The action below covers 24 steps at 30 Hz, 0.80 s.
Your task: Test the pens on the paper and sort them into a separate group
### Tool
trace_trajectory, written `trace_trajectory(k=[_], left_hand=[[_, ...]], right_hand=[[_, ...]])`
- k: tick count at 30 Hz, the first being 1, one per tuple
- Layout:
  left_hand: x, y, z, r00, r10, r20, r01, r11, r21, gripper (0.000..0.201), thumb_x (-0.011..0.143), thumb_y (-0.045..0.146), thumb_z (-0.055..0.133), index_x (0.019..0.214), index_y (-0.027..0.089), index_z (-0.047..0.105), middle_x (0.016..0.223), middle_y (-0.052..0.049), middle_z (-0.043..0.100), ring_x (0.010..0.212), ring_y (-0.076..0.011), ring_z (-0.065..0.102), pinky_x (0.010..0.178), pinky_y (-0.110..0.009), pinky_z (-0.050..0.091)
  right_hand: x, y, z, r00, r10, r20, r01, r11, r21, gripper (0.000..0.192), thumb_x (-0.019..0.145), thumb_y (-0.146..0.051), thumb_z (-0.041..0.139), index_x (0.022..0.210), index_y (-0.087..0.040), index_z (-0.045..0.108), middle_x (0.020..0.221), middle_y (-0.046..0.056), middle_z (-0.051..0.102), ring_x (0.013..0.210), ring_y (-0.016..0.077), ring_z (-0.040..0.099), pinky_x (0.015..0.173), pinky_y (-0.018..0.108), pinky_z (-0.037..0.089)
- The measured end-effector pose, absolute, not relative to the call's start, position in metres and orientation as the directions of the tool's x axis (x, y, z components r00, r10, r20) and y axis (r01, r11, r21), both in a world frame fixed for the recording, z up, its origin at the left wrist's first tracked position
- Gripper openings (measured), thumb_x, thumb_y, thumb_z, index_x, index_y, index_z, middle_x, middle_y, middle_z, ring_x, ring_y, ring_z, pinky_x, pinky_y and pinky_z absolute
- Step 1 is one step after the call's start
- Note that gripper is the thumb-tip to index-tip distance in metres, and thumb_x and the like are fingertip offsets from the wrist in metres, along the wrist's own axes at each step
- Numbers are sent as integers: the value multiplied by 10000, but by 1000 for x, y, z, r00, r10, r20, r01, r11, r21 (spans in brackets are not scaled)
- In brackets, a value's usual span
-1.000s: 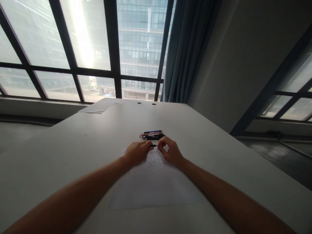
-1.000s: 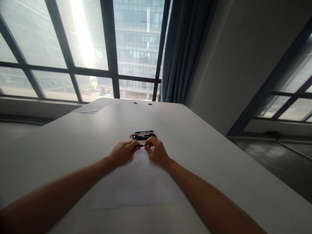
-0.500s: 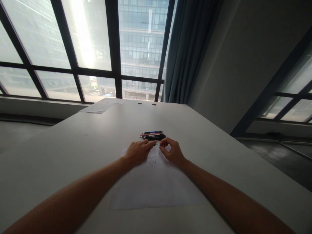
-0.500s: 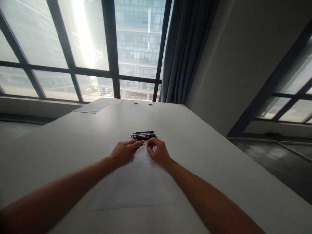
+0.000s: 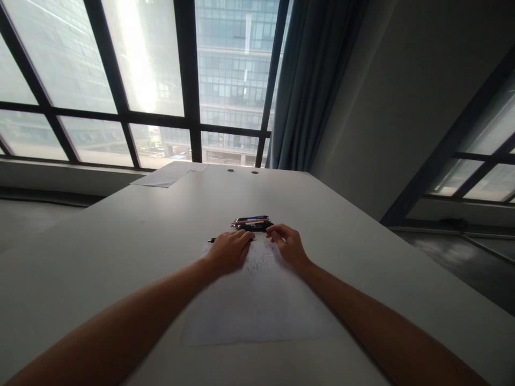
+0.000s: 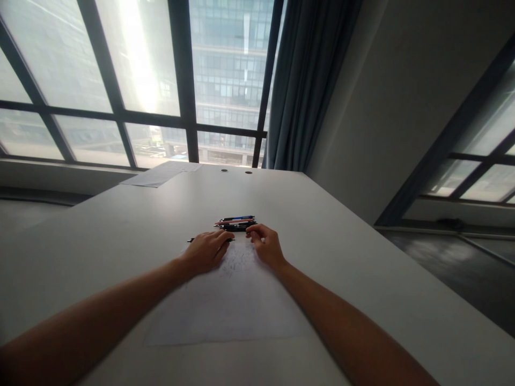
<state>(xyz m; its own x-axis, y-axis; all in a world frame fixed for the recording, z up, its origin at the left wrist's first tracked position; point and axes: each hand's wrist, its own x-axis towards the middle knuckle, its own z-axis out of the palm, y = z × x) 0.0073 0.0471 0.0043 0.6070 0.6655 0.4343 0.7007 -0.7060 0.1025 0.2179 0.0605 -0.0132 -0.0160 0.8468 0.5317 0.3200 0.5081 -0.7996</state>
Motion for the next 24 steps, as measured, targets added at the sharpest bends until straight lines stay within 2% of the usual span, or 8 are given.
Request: trace_trajectory(k=[4, 6, 8, 10, 12, 15, 24], left_hand=[[6, 46, 5, 670, 664, 331, 680, -728, 85, 285, 935, 354, 421, 1086, 231, 630, 960, -54, 691, 853, -227, 666, 726, -334, 508], [6, 46, 6, 672, 674, 307, 685, -723, 86, 291, 929, 368, 430, 1054, 233, 656, 940, -55, 701, 841, -231, 669, 712, -335, 505], [6, 47, 6, 675, 676, 297, 685, -723, 89, 288, 921, 371, 442, 1037, 237, 669, 932, -54, 709, 839, -230, 670, 714, -334, 502], [6, 47, 6, 679, 672, 294, 681, -727, 89, 285, 916, 375, 451, 1031, 240, 674, 931, -53, 715, 839, -227, 671, 717, -332, 500], [6, 48, 7, 684, 668, 292, 677, -731, 86, 289, 913, 383, 454, 1025, 239, 678, 931, -52, 719, 840, -228, 673, 718, -331, 500], [6, 48, 7, 683, 674, 282, 683, -726, 81, 301, 910, 393, 454, 1020, 232, 684, 936, -55, 722, 847, -233, 673, 717, -331, 500], [6, 45, 10, 682, 680, 269, 693, -719, 60, 318, 913, 397, 438, 1011, 226, 687, 935, -60, 725, 825, -236, 672, 696, -334, 497]], right_hand=[[222, 62, -11, -14, 812, 583, 409, 537, -738, 165, 811, -242, 526, 855, -182, 673, 767, 45, 688, 660, 172, 620, 640, 302, 503], [228, 63, -7, -94, 749, 655, 524, 597, -607, 173, 825, -198, 504, 847, -193, 676, 812, 48, 685, 727, 182, 624, 690, 311, 496], [237, 65, -4, -233, 685, 690, 636, 644, -424, 202, 825, -143, 487, 830, -203, 681, 851, 50, 677, 776, 188, 620, 734, 317, 480], [246, 67, -3, -349, 663, 663, 713, 646, -271, 233, 808, -96, 482, 819, -206, 686, 872, 49, 672, 774, 188, 612, 742, 320, 462], [253, 69, -2, -402, 673, 620, 761, 623, -183, 239, 784, -72, 492, 813, -201, 690, 873, 47, 673, 758, 188, 606, 733, 318, 449], [258, 70, -2, -426, 697, 577, 797, 591, -126, 224, 755, -67, 516, 825, -189, 690, 859, 44, 675, 746, 183, 605, 741, 310, 438], [258, 70, -1, -396, 754, 523, 852, 515, -97, 197, 756, -75, 539, 857, -179, 672, 874, 47, 689, 725, 178, 604, 765, 316, 420]])
